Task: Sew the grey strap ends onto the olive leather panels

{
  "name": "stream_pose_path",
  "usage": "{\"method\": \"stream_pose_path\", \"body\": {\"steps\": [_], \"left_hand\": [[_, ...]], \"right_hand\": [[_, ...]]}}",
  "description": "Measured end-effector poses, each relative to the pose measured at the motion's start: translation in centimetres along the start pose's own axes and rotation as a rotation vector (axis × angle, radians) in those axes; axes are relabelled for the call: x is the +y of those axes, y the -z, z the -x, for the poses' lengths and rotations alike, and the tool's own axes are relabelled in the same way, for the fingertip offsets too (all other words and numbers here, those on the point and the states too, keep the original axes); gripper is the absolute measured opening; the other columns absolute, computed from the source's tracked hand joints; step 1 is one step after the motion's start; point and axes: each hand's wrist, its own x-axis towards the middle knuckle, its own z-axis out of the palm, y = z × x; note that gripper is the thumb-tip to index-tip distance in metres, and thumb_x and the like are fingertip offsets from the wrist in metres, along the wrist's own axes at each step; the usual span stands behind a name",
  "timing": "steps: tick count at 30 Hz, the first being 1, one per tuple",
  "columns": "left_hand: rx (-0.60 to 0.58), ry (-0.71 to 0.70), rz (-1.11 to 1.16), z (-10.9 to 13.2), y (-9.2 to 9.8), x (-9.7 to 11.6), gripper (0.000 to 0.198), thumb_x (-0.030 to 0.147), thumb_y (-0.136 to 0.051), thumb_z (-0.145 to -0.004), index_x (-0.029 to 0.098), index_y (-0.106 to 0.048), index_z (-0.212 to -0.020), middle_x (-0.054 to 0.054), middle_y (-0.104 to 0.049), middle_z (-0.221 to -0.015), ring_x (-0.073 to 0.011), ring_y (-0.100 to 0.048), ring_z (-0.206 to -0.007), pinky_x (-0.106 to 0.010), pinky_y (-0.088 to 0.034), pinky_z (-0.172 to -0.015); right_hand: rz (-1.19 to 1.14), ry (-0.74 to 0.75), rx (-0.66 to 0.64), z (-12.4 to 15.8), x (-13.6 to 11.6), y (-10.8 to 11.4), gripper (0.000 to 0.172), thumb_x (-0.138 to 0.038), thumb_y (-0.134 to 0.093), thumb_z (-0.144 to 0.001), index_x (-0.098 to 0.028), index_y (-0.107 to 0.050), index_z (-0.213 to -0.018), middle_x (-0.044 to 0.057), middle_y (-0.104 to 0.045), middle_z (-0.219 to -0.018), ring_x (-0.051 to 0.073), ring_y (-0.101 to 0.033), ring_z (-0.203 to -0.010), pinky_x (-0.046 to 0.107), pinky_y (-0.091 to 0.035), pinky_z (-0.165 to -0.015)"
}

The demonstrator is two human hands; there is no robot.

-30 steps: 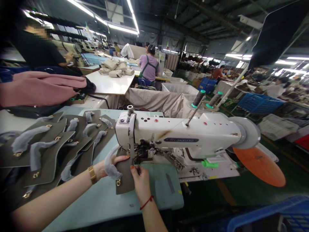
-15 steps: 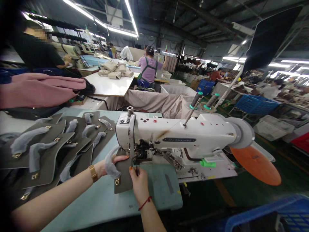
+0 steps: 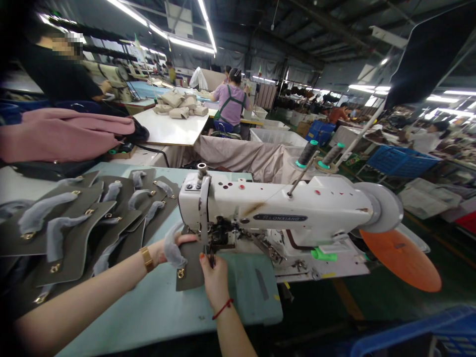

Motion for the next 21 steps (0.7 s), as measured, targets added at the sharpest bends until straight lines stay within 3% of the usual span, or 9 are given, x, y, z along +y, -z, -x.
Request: {"method": "stream_pose_path", "body": {"steps": [6,21], "left_hand": [[0.042,-0.008,-0.038,-0.13,0.30,-0.10,0.045,0.021,-0.079,-0.059,0.012,-0.065,-0.101,-0.016,-0.071,-0.100,-0.0321,-0.066,-0.097,-0.045,-0.053,-0.085],[0.034,0.015,-0.017,-0.70,0.85,-0.75,0.045,0.028,-0.077,-0.065,0.012,-0.064,-0.105,-0.013,-0.073,-0.089,-0.0259,-0.070,-0.082,-0.040,-0.054,-0.083]], "right_hand": [[0.002,-0.003,0.015,-0.23,0.05,-0.08,0.040,-0.049,-0.057,-0.083,-0.011,-0.062,-0.071,0.004,-0.059,-0.067,0.015,-0.049,-0.062,0.021,-0.036,-0.054],[0.054,-0.006,0.009,0.45,0.39,0.15,0.041,-0.050,-0.057,-0.083,-0.012,-0.060,-0.070,0.005,-0.060,-0.067,0.015,-0.050,-0.061,0.022,-0.037,-0.054]]}}
